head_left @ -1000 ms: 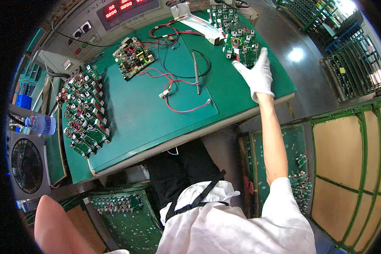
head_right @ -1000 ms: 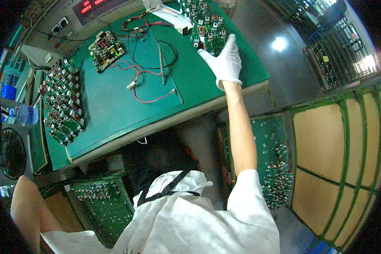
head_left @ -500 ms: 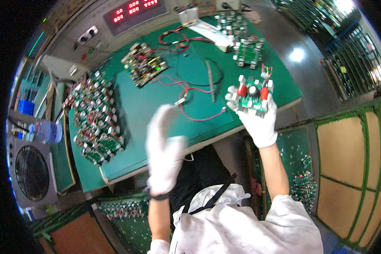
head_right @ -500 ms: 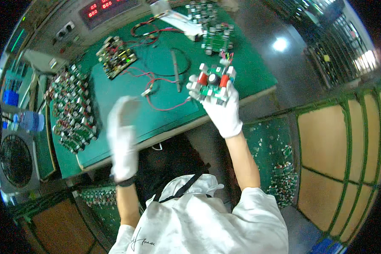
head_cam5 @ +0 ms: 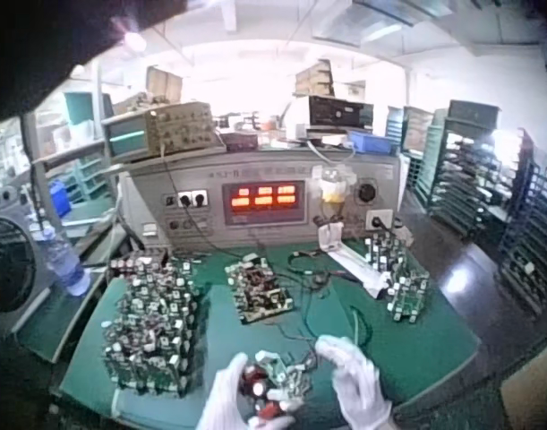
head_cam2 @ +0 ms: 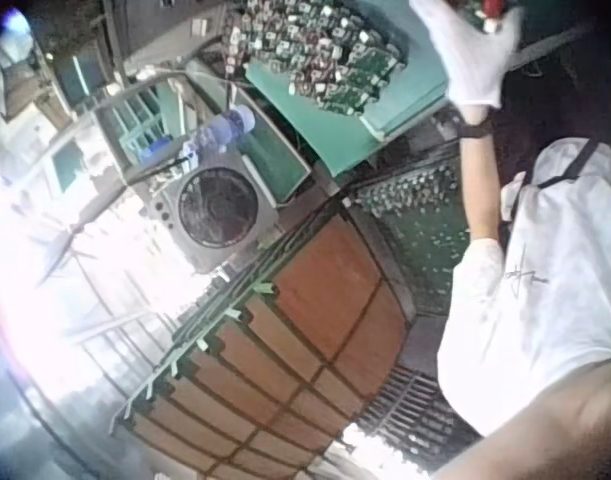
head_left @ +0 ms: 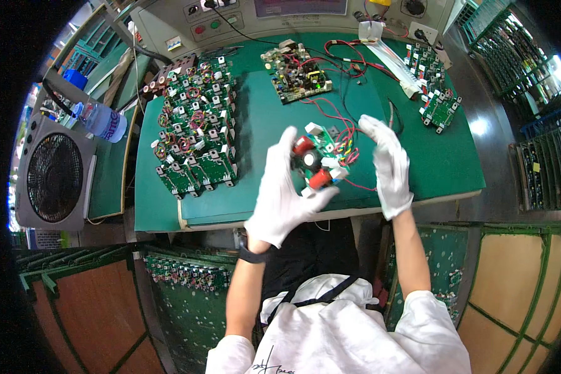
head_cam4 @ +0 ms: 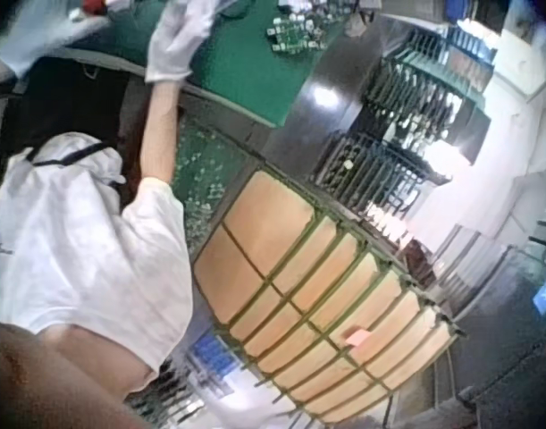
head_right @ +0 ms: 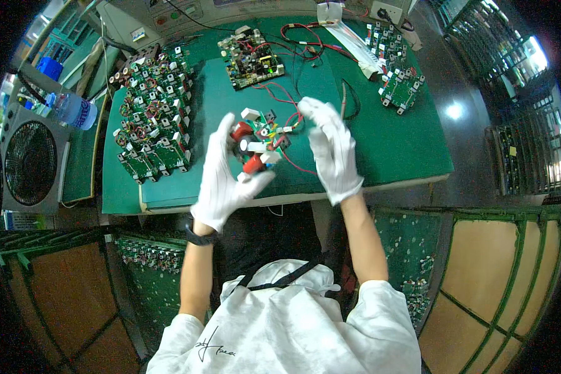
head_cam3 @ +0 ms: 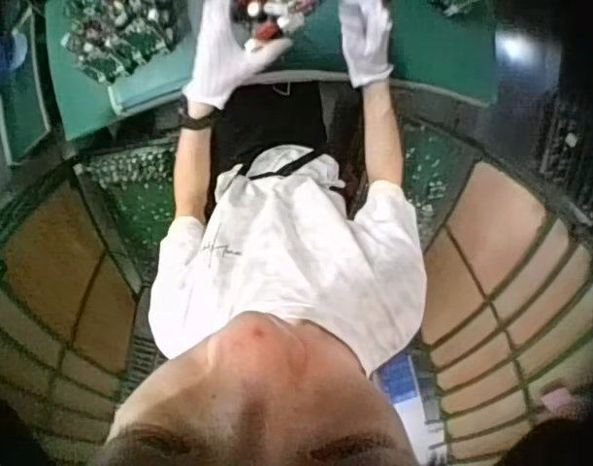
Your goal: Testing electrical components on circuit boards using electronic test equipment and probes.
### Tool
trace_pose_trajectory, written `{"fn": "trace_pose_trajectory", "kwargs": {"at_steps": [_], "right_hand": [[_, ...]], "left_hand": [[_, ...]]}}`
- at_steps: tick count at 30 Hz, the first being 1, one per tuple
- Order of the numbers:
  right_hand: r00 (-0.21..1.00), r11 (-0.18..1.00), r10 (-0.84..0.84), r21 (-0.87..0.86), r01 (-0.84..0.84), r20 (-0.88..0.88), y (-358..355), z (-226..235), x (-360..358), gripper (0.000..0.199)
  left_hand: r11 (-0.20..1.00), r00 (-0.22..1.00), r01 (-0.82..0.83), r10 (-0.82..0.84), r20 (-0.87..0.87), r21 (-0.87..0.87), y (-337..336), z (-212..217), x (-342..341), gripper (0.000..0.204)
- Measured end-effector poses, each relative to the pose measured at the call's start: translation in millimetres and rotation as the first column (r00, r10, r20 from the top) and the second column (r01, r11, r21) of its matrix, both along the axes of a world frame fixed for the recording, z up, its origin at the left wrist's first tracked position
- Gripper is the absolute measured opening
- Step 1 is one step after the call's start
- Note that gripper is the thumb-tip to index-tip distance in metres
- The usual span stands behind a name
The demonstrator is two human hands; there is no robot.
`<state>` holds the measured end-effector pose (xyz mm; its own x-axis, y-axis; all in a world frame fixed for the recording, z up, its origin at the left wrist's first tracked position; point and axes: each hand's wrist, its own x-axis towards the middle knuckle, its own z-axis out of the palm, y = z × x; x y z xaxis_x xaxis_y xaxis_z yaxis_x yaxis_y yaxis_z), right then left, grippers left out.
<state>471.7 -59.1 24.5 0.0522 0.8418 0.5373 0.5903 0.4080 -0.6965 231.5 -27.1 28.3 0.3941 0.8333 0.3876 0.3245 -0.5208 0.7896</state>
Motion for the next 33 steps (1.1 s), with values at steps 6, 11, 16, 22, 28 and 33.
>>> {"fn": "trace_pose_trajectory", "kwargs": {"at_steps": [6,11,16,22,28,33], "right_hand": [[0.697,1.000,-0.006,0.021,-0.014,0.717,37.1,-32.5,17.3,0.032],[0.740,0.999,0.045,-0.036,-0.028,0.671,45.6,-36.8,27.8,0.022],[0.828,0.996,0.076,-0.072,-0.043,0.556,47.0,-26.0,44.8,0.017],[0.963,0.961,0.254,-0.131,-0.242,0.086,57.1,-17.0,42.9,0.019],[0.932,0.874,0.362,-0.337,-0.349,-0.028,72.3,2.7,37.1,0.023],[0.775,0.868,0.495,-0.262,-0.422,0.393,92.2,14.1,35.7,0.020]], "left_hand": [[0.967,0.923,0.076,0.025,-0.385,0.244,51.2,-7.8,-17.3,0.104],[0.970,0.876,0.142,-0.031,-0.481,0.197,69.1,-19.0,-28.9,0.100],[0.957,0.877,0.047,0.098,-0.471,0.286,51.0,-19.0,-28.8,0.088],[0.898,0.925,-0.077,0.227,-0.306,0.434,31.6,-26.6,12.2,0.040],[0.875,0.914,-0.158,0.305,-0.267,0.458,33.6,-46.1,36.5,0.023],[0.884,0.927,-0.160,0.288,-0.242,0.440,32.7,-49.4,37.5,0.024]]}}
